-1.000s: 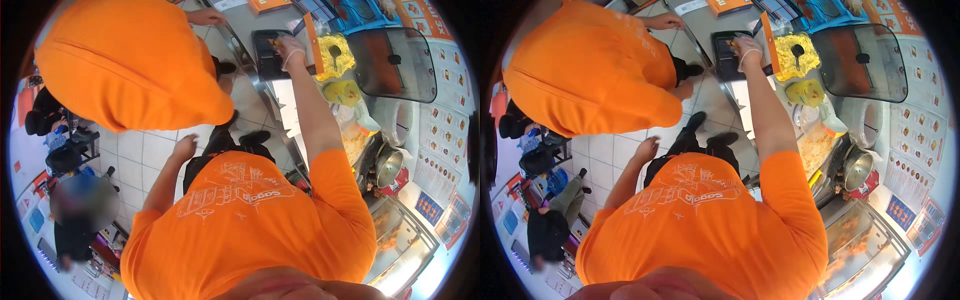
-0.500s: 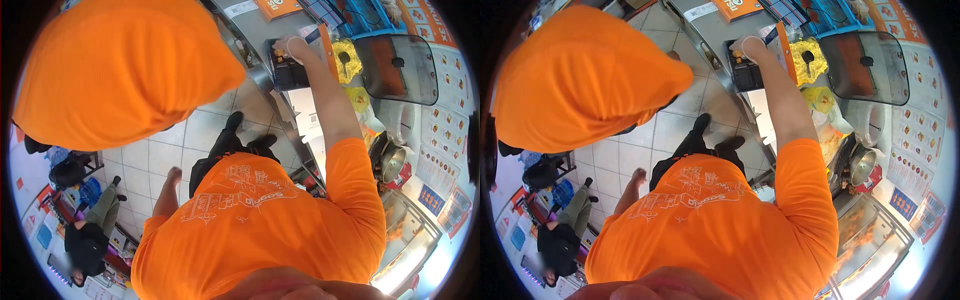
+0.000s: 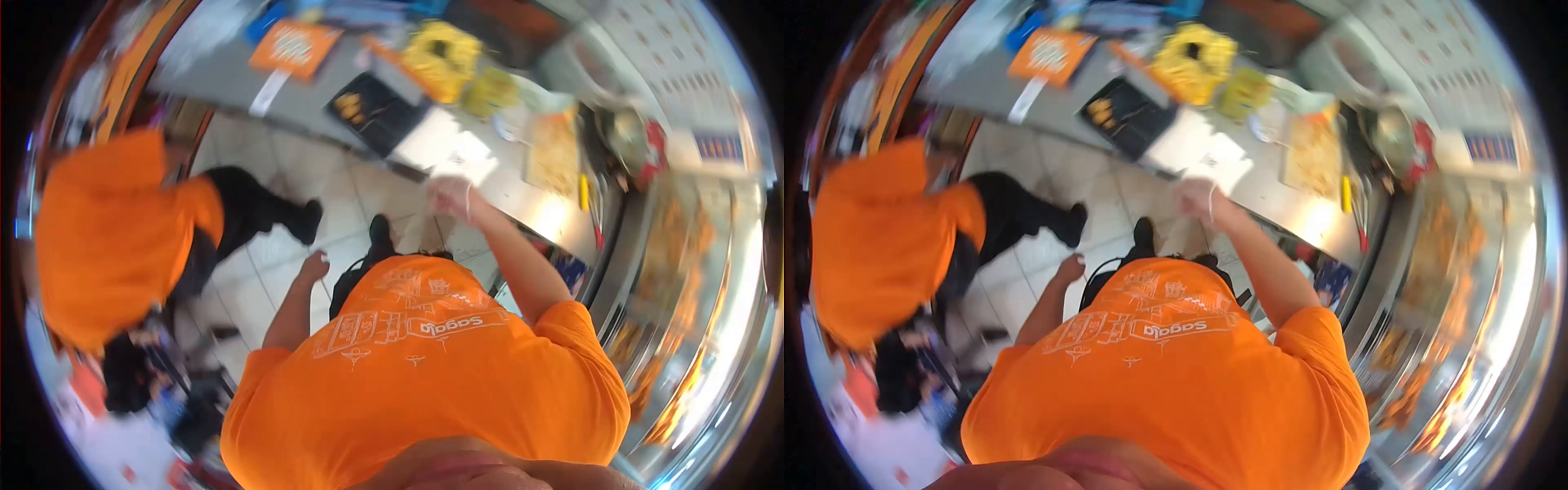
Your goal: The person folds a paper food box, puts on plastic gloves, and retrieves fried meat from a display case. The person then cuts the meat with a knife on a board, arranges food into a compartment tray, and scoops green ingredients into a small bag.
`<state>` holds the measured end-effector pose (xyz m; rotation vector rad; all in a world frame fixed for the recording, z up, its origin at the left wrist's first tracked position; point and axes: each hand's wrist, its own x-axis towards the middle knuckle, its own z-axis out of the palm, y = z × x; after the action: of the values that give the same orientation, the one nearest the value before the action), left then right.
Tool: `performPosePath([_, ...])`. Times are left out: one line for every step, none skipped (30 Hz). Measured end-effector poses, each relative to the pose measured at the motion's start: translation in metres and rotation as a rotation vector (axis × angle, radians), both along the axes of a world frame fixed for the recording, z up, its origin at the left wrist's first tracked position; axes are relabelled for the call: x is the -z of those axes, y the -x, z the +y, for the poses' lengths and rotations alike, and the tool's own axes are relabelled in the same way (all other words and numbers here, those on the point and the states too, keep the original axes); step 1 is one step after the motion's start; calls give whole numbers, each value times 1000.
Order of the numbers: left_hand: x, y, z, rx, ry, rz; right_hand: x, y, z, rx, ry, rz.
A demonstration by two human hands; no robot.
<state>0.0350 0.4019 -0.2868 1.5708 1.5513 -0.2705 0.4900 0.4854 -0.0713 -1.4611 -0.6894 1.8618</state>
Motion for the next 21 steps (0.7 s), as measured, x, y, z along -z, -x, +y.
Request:
performPosePath([-2,-4,17,114,137,25,1,-10,-38,91,48,38])
performPosePath([41,4,27,377,149,94,-5,-15,-71,238,151,32])
performPosePath([37,-1,49,577,184,66,-9,-20,-99,416,241,40])
performPosePath([104,9,51,688,68,169,-1,-32,-128,511,221,123])
performPosePath([75,-4,92,794,109,144,7,-43,-156,599,188,213])
performPosePath([48,-35,127,877,96,132,1,-51,-179,777,116,201])
performPosePath([27,-62,155,956,64,116,-7,-57,-201,986,108,309])
performPosePath([9,-95,178,1046,24,96,-16,-63,-224,1161,92,437])
performPosePath([-15,-137,190,1131,-4,65,-31,-62,-250,1259,31,448])
performPosePath([-50,-190,191,1221,-24,21,-52,-57,-266,1450,-89,377])
performPosePath([-91,-246,181,1284,-24,-21,-70,-65,-283,1626,-194,302])
performPosePath([-124,-296,162,1302,88,-41,-82,-68,-307,1664,-236,314])
performPosePath([-148,-347,140,1302,205,-58,-90,-66,-331,1766,-299,294])
performPosePath([-137,-383,126,1110,277,-93,-94,-64,-356,1860,-356,268])
performPosePath([-165,-423,90,1308,222,-183,-96,-63,-382,1864,-378,266])
performPosePath([-240,-456,27,1366,283,-244,-95,-61,-408,1866,-485,259])
performPosePath([-262,-482,-15,1515,319,-427,-95,-56,-431,1856,-588,242])
performPosePath([-302,-500,-71,1620,337,-531,-95,-55,-457,1842,-685,235])
performPosePath([-341,-510,-131,1721,356,-636,-95,-55,-484,1825,-776,229])
performPosePath([-360,-515,-184,1822,397,-755,-95,-54,-508,1806,-862,232])
performPosePath([-401,-512,-238,1885,472,-612,-108,-52,-531,1796,-859,233])
